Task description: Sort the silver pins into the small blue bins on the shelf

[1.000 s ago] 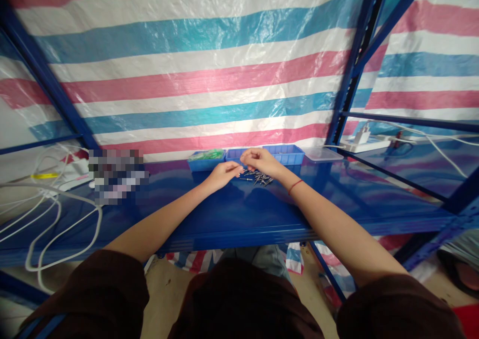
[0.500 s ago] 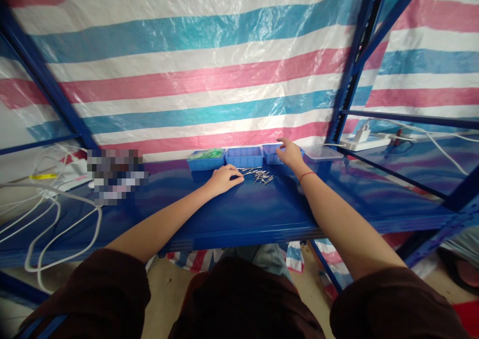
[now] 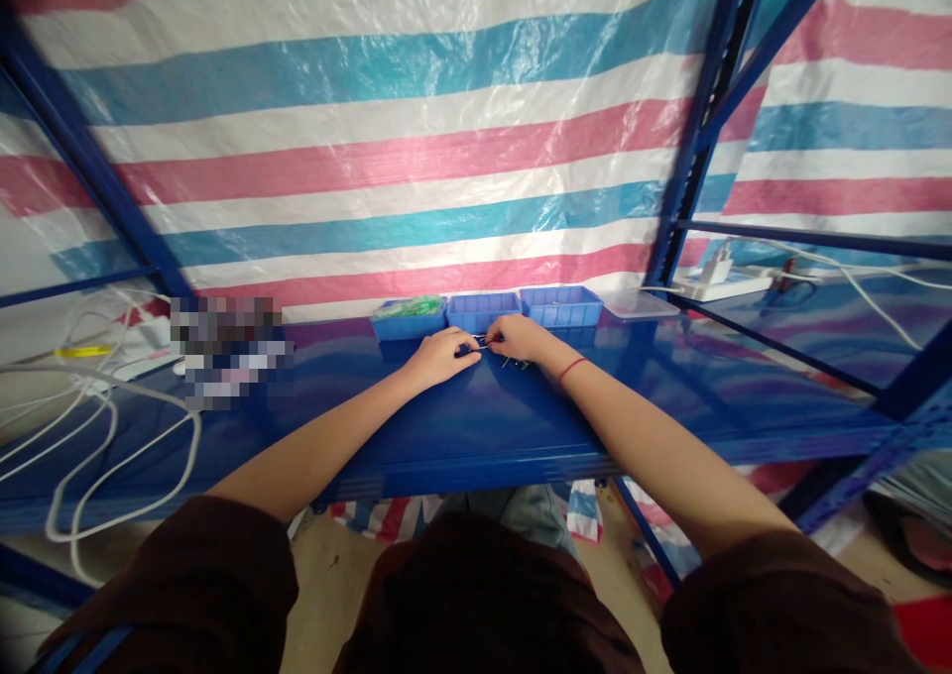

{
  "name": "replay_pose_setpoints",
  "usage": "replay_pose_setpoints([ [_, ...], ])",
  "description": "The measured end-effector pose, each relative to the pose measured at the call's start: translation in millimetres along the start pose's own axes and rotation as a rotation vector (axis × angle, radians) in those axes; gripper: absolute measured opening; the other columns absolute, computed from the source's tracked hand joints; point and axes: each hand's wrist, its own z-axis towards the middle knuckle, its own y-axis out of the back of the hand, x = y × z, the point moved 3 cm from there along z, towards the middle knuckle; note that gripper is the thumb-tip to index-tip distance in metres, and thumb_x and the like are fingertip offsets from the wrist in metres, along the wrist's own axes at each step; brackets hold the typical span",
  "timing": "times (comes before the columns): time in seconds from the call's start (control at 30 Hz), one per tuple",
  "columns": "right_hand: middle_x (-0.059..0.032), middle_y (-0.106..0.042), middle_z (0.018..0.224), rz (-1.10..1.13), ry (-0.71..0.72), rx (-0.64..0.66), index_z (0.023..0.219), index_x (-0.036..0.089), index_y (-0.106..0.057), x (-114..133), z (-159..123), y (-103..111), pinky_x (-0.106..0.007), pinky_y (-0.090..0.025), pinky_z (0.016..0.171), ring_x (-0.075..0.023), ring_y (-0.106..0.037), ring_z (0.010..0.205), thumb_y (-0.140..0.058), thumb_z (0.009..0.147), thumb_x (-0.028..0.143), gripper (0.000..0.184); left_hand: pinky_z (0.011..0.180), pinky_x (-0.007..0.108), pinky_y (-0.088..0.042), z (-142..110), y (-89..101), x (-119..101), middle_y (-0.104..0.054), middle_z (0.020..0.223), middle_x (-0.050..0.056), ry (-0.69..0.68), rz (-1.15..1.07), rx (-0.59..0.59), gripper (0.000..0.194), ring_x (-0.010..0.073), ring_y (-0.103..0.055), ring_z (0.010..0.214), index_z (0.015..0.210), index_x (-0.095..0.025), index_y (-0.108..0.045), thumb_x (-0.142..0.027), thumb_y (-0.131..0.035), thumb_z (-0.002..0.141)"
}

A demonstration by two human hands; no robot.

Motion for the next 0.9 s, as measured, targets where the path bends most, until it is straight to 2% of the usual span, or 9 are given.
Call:
replay_pose_setpoints([
  [0.13, -0.0074, -0.069, 0.084, -0.017, 0.025, -0.029, 0.082, 0.015, -0.069, 0.1, -0.8, -0.6, -0.026, -0.042, 0.069, -0.0175, -0.060, 0.075, -0.053, 0.075, 0.014, 0.018, 0.079, 0.031, -0.047, -0.2, -0.2, 2.5, -0.063, 0.101, 0.003, 0.010, -0.014, -0.004, 0.026, 0.0180, -0.061, 0.088, 0.098, -0.023, -0.063, -0.037, -0.057, 0.078],
  [0.27, -0.0058, -0.065, 0.077, 0.112, -0.048, -0.063, 0.080, 0.014, -0.064, 2.2, -4.9, 3.0, -0.026, -0.040, 0.066, -0.0146, -0.056, 0.066, -0.049, 0.076, 0.013, 0.015, 0.078, 0.030, -0.048, 0.3, -2.8, 7.5, -0.065, 0.100, 0.003, 0.026, -0.067, -0.030, 0.032, 0.0175, -0.062, 0.085, 0.103, -0.022, -0.061, -0.037, -0.061, 0.075],
  [0.4, -0.0030, -0.061, 0.074, 0.400, -0.061, -0.123, 0.080, 0.015, -0.059, 5.2, -4.9, 4.5, -0.026, -0.040, 0.063, -0.0127, -0.050, 0.063, -0.050, 0.078, 0.026, 0.014, 0.073, 0.029, -0.050, 4.2, -5.7, 13.3, -0.068, 0.093, 0.003, 0.051, -0.260, -0.116, 0.031, 0.0159, -0.063, 0.076, 0.100, -0.020, -0.062, -0.035, -0.063, 0.074],
  [0.5, -0.0003, -0.055, 0.069, 0.561, -0.046, -0.126, 0.080, 0.015, -0.057, 6.6, -3.6, 3.2, -0.026, -0.038, 0.061, -0.0122, -0.047, 0.062, -0.053, 0.076, 0.037, 0.023, 0.074, 0.027, -0.049, 6.8, -1.7, 13.4, -0.069, 0.084, 0.002, 0.052, -0.452, -0.240, 0.021, 0.0140, -0.063, 0.075, 0.089, -0.018, -0.065, -0.034, -0.060, 0.076],
  [0.6, 0.0010, -0.053, 0.070, 0.666, -0.031, -0.128, 0.082, 0.015, -0.056, 8.9, -3.5, 2.8, -0.026, -0.037, 0.061, -0.0113, -0.046, 0.062, -0.056, 0.075, 0.044, 0.030, 0.076, 0.026, -0.049, 7.4, 4.5, 10.3, -0.069, 0.080, 0.002, 0.043, -0.537, -0.336, 0.017, 0.0132, -0.063, 0.075, 0.081, -0.017, -0.065, -0.032, -0.060, 0.076],
  [0.9, 0.0023, -0.050, 0.069, 0.813, -0.079, -0.124, 0.090, 0.015, -0.055, 15.9, -6.5, 7.1, -0.023, -0.034, 0.054, -0.0093, -0.043, 0.058, -0.056, 0.075, 0.045, 0.033, 0.072, 0.025, -0.049, 8.3, 4.5, 10.3, -0.069, 0.082, 0.003, 0.029, -0.665, -0.380, 0.020, 0.0134, -0.064, 0.075, 0.084, -0.016, -0.063, -0.035, -0.060, 0.077],
])
